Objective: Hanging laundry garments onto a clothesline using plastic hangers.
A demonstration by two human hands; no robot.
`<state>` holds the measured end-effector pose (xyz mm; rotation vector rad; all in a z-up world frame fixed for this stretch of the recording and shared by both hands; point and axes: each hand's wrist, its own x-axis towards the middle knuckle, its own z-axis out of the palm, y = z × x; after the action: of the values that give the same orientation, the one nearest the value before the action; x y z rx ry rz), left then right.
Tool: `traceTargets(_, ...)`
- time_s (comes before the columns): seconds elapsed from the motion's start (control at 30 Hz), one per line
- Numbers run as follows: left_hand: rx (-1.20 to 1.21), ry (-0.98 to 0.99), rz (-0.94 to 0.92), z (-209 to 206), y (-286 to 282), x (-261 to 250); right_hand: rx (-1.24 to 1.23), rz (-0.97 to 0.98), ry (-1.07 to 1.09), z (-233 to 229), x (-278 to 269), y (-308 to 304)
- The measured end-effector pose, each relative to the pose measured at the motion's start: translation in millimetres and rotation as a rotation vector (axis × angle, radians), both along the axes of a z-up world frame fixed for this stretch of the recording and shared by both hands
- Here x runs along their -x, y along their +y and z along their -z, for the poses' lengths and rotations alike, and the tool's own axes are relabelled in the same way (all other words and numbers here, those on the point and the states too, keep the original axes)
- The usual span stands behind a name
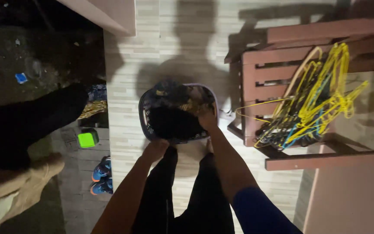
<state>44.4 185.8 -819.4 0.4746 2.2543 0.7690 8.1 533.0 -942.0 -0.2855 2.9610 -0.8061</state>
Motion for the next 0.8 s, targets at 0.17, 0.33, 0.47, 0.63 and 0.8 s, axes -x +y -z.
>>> traceTargets(0.17,0.207,-0.449,-0.186,-80,27,34,0.117,0.375,-0.276,-90,24,-30)
traceTargets(0.33,0.067,-0.174,0.027,-17,-16,16,0.063,0.200,-0.565,-89,-10,-58)
traceTargets(0.47,0.023,0.287,0.286,52,-37,-4,0.130,0.203,-0.081,-122,-24,-79)
traceTargets(0.63,-0.546,-1.135,-1.058,-80,34,48,0.775,0.244,-0.365,-277,-39,-107)
traceTargets(0.8,-0.521,-1.329,-1.104,-100,62,76,1.173,-0.119,-0.086,-446,-54,-115)
